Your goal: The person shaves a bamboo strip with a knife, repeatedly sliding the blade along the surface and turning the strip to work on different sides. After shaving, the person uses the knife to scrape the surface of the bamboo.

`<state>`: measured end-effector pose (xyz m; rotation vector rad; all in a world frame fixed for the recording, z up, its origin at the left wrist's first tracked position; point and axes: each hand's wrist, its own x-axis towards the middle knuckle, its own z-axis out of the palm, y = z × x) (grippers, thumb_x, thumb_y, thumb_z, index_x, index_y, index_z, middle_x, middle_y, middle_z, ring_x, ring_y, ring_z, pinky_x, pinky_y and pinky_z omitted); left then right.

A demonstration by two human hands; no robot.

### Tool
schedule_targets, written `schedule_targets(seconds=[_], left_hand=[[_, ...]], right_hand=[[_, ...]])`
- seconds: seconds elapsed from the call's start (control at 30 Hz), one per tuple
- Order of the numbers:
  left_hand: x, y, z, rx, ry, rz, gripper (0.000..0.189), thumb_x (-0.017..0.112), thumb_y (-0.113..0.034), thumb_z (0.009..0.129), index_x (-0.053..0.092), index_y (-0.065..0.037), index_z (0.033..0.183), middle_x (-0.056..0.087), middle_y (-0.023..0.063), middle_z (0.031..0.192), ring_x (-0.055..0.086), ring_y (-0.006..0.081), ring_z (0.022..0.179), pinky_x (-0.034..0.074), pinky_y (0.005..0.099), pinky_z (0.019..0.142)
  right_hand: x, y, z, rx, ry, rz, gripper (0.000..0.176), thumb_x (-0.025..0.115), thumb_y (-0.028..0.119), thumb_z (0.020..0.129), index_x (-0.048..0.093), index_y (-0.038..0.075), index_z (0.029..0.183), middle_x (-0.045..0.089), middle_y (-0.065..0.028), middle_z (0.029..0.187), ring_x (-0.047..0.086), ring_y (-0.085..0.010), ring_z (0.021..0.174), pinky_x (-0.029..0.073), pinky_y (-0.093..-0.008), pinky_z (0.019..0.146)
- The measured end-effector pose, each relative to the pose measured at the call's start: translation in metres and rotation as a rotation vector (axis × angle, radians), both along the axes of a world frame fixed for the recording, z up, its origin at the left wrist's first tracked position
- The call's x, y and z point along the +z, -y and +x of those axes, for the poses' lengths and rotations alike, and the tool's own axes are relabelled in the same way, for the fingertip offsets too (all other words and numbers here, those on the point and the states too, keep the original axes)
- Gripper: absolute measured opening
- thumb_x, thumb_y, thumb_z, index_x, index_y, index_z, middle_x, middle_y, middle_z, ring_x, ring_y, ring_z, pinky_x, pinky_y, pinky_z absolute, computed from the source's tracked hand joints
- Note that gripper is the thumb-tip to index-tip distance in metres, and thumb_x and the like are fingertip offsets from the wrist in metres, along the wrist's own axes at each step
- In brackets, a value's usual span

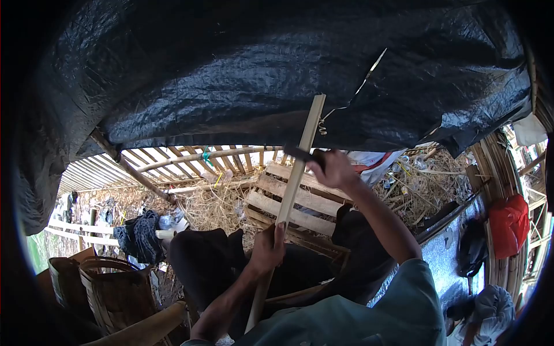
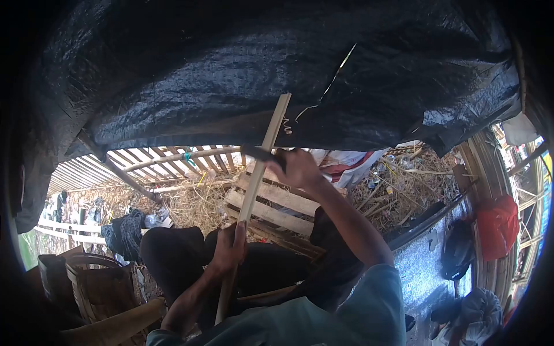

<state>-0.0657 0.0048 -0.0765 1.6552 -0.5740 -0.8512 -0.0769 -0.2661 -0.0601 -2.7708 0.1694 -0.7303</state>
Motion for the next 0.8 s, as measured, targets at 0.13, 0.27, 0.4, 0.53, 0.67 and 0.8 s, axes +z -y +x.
schedule_targets(seconds=[0.13,0.27,0.4,0.53,0.67,0.8], left_hand=[[0.002,-0.006,-0.022,-0.089,-0.072,-0.008,0.044,0.038,-0.038,0.101,0.050,-0.001,0.079,0.047,0.0037,0.048,0.050,0.0120,0.036,0.039,0.0273,0.033],[0.004,-0.001,-0.009,-0.049,-0.128,-0.016,0.044,0.038,-0.038,0.101,0.049,-0.003,0.078,0.045,0.0023,0.048,0.046,0.0098,0.035,0.037,0.0255,0.033],[0.004,-0.003,-0.005,-0.013,-0.146,-0.009,0.042,0.037,-0.037,0.101,0.047,-0.004,0.077,0.045,0.0017,0.049,0.045,0.0091,0.034,0.035,0.0244,0.032],[0.003,-0.003,-0.006,-0.009,-0.113,-0.015,0.040,0.038,-0.036,0.101,0.048,-0.004,0.079,0.045,0.0015,0.049,0.045,0.0086,0.035,0.036,0.0241,0.033],[-0.002,-0.001,-0.007,-0.011,-0.050,-0.030,0.039,0.038,-0.035,0.101,0.049,-0.004,0.079,0.045,0.0013,0.049,0.045,0.0083,0.035,0.035,0.0237,0.033],[-0.004,0.000,-0.009,0.002,-0.084,-0.060,0.039,0.038,-0.034,0.101,0.050,-0.003,0.080,0.043,0.0008,0.047,0.044,0.0080,0.034,0.035,0.0242,0.032]], right_hand=[[-0.011,0.146,0.014,-0.758,-0.009,0.349,0.077,0.035,0.064,0.091,0.068,-0.006,0.084,0.063,-0.0323,0.080,0.062,-0.0484,0.088,0.051,-0.0529,0.077],[-0.052,0.187,-0.004,-0.893,0.133,0.721,0.083,0.033,0.068,0.090,0.066,-0.007,0.075,0.064,-0.0268,0.069,0.067,-0.0415,0.073,0.053,-0.0479,0.064],[-0.025,0.133,0.007,-0.607,0.129,1.043,0.067,0.048,0.063,0.089,0.053,0.001,0.062,0.051,-0.0066,0.053,0.053,-0.0149,0.044,0.042,-0.0323,0.042],[-0.008,0.082,0.021,-0.219,0.146,0.823,0.060,0.057,0.057,0.086,0.054,0.001,0.065,0.049,-0.0066,0.051,0.052,-0.0155,0.043,0.044,-0.0338,0.045],[0.024,0.038,0.024,-0.236,0.221,0.470,0.059,0.060,0.058,0.083,0.059,0.001,0.069,0.051,-0.0099,0.049,0.058,-0.0183,0.047,0.048,-0.0347,0.053],[0.035,0.032,0.013,-0.307,-0.067,0.476,0.064,0.057,0.063,0.082,0.067,0.000,0.080,0.058,-0.0145,0.056,0.067,-0.0307,0.062,0.052,-0.0390,0.060]])
